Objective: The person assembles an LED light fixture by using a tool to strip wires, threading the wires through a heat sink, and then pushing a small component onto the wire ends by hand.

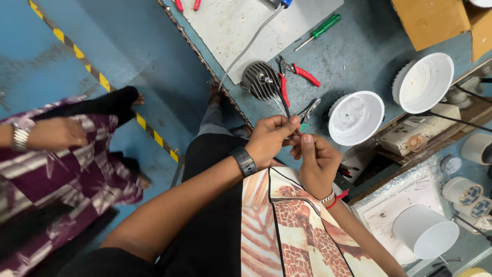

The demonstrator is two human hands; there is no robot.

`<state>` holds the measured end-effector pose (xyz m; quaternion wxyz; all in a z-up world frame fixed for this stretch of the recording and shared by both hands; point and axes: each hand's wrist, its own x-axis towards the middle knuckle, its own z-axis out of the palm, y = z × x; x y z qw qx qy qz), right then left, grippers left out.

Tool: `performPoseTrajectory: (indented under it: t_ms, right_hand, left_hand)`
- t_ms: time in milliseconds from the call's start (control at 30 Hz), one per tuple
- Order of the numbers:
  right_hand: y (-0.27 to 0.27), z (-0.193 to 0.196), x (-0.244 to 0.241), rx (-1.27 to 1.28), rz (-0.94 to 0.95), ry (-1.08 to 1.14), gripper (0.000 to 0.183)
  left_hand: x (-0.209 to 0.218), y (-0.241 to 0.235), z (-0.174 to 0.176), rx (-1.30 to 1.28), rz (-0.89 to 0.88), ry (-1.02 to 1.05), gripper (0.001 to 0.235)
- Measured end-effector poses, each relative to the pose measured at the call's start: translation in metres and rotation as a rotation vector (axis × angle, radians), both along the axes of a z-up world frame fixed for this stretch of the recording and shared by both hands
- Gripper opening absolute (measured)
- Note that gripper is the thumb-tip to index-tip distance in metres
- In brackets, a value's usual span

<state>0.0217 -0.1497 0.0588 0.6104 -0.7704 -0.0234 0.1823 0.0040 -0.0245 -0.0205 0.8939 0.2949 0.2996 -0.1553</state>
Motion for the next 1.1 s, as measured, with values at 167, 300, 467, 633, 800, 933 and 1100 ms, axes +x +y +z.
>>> performPoseTrajectory:
  t_ms: [167, 300, 467, 633, 800, 933, 1100]
  right_hand:
    - [0.018, 0.026, 0.003, -0.286, 0.147, -0.284, 0.020]
    - [0.025, 0.035, 0.008, -0.422, 0.196, -0.345, 0.015]
    - [0.027, 0.035, 0.008, -0.356, 0.159, -0.266, 0.015]
    - [0.021, 0.030, 0.009, -0.348, 0.169, -0.225, 0.017]
    - [0.009, 0.019, 0.015, -0.231, 0.145, -0.010, 0.018]
    - [0.006, 0.017, 0.016, -0.105, 0.147, 0.066, 0.022]
    - [0.007, 0.014, 0.020, 0.120, 0.033, 0.254, 0.027]
  left_hand:
    - [0.005, -0.003, 0.003, -0.079, 0.100, -0.032, 0.033]
    - [0.004, 0.000, 0.010, -0.085, 0.101, -0.048, 0.033]
    - [0.006, -0.005, 0.011, -0.081, 0.114, -0.020, 0.033]
    - [0.004, -0.005, 0.007, -0.074, 0.106, -0.033, 0.035]
    - [0.006, 0.000, 0.016, -0.069, 0.061, 0.025, 0.038]
    - [0.006, 0.006, 0.026, -0.175, 0.099, 0.026, 0.039]
    - [0.007, 0.009, 0.031, -0.199, 0.089, 0.053, 0.040]
